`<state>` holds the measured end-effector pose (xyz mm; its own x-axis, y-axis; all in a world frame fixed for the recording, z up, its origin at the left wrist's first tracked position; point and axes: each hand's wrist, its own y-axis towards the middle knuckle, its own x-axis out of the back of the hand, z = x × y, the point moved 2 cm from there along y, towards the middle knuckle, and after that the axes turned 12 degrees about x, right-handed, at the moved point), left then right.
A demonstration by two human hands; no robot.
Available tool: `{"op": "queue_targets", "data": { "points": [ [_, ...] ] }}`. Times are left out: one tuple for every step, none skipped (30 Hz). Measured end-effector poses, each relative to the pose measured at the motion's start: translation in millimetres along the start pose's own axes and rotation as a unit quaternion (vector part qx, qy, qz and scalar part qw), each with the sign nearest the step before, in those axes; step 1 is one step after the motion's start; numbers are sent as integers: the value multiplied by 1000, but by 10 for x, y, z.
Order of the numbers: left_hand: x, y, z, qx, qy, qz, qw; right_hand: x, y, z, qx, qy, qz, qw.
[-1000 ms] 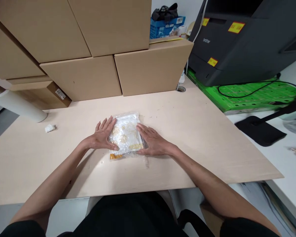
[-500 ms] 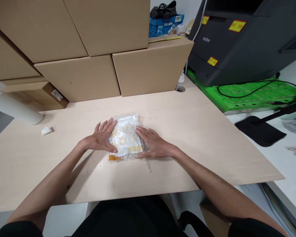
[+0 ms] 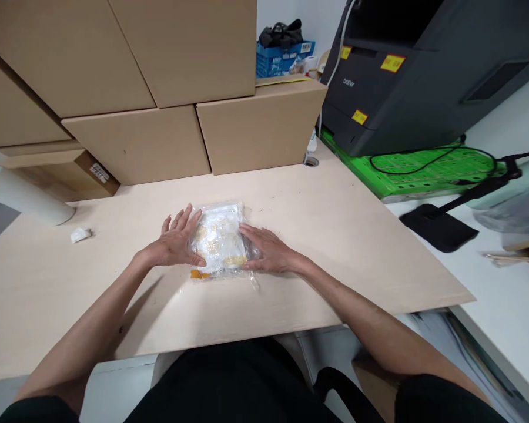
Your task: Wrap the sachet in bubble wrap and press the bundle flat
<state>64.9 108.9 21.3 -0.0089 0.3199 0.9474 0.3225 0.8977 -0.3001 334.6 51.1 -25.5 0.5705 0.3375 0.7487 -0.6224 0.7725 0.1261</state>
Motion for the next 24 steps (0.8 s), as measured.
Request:
{"op": "queue_targets", "data": {
  "points": [
    [-24,-42,5,-2,-7,-22,1000,7,-29,-12,0,13,-22,1000],
    [-56,-81,16,-9,-14,-39,999,17,-69,-30,-2,28,-52,998],
    [-94,-113,31,-20,-22,-49,998,30,-118,-49,-8,43,-90,995],
    [-136,-135,51,-32,-29,-52,998,41,-173,-67,-17,52,-131,990],
    [-178,-147,74,-44,-37,-50,997,45,-227,-77,-26,55,-164,985],
    [-217,-149,97,-52,-44,-48,997,39,-273,-75,-30,51,-187,981],
    [-248,-142,117,-59,-51,-46,996,20,-307,-57,-27,43,-198,979],
    [-272,-129,132,-65,-57,-44,995,-12,-325,-24,-17,32,-197,980],
    [-287,-113,140,-70,-61,-44,995,-55,-327,21,-2,21,-189,982],
    [-293,-97,140,-74,-64,-42,994,-105,-315,73,15,13,-179,984],
    [-292,-84,135,-77,-64,-37,994,-156,-293,126,31,6,-169,985],
    [-287,-73,124,-76,-62,-31,995,-202,-266,173,41,-1,-161,986],
    [-279,-66,112,-74,-58,-23,995,-239,-239,212,45,-7,-153,987],
    [-268,-62,98,-70,-53,-15,996,-260,-215,241,45,-11,-145,988],
    [-258,-63,86,-67,-47,-9,997,-263,-198,260,41,-12,-137,990],
    [-248,-65,75,-63,-43,-6,997,-247,-189,272,35,-10,-128,991],
    [-241,-69,67,-61,-39,-4,997,-213,-187,279,28,-4,-121,992],
    [-237,-74,60,-60,-35,-3,998,-165,-190,281,17,6,-121,992],
    [-234,-78,54,-60,-33,-3,998,-108,-196,283,3,19,-134,991],
    [-232,-82,48,-61,-31,-4,998,-50,-202,285,-12,33,-161,986],
    [-231,-85,41,-63,-29,-5,998,-1,-203,293,-21,46,-195,980],
    [-228,-88,33,-65,-27,-7,997,31,-199,305,-21,54,-227,972],
    [-223,-90,24,-66,-25,-8,997,40,-186,320,-15,56,-245,968],
    [-218,-91,14,-65,-22,-8,998,24,-165,337,-4,50,-242,969]
  ]
}}
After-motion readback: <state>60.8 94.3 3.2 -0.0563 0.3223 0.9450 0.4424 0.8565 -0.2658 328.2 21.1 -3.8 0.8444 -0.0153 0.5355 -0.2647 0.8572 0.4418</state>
